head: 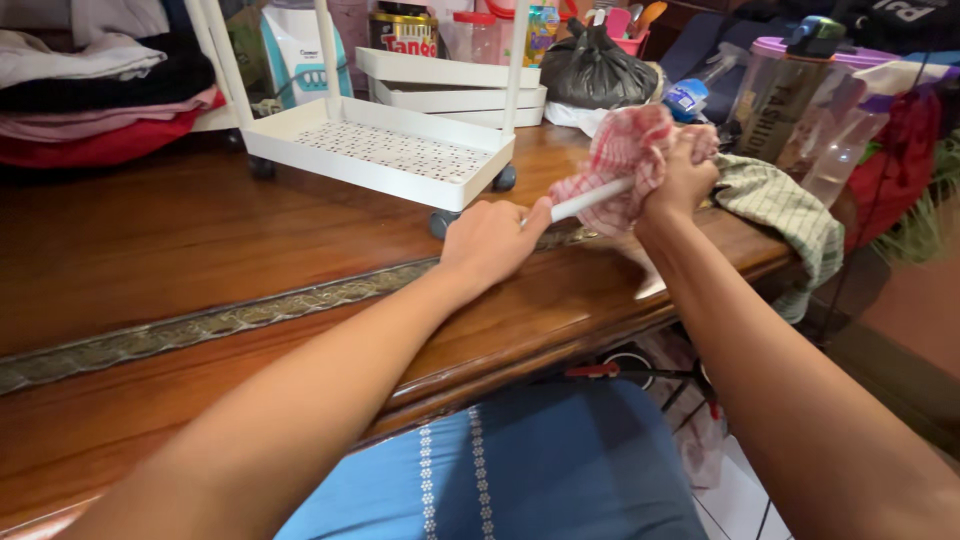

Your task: The person wipes a white plastic shelf tray with a red-and-white checkered cloth, then inserts white plastic poles into the tray's corner holes to form a two-tier rolling cart. The person repeatedly wipes the tray and poles, then attaches the second tray to complete the assembly.

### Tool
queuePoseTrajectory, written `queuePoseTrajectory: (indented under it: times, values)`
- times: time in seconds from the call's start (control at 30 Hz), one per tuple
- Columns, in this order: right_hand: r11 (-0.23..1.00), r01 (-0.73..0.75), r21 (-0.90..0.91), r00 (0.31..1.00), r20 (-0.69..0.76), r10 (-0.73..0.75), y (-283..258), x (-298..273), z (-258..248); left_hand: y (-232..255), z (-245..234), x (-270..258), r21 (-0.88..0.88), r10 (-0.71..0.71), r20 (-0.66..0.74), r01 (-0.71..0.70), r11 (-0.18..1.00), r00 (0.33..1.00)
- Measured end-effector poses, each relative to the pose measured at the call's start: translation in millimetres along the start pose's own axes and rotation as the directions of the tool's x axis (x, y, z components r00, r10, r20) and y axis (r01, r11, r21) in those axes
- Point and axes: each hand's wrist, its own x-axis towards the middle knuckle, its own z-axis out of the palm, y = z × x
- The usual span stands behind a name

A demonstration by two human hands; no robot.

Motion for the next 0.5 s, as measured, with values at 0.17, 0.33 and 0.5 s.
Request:
queuePoseTrajectory:
  times: [0.17,0.33,0.5]
  values:
    - [0.982,-0.187,-0.003,0.977,-0.109,0.185,-14.1,-25.7,1.3,-4.3,5.6,1.1,0.066,0.01,0.033,-0.012,0.998,0.999]
    - [0.914,-0.357,0.191,0.898,0.341,0.279,-18.3,-124.1,34.1,-10.8,16.7,10.0,0.051,0.005,-0.038,-0.003,0.999,0.999]
    - [0.859,-0.497,0.124,0.765,0.53,0.366,-55.0,-134.3,50.5,-17.1,15.2,12.6,-0.041,-0.052,-0.05,0.05,0.998,0.997]
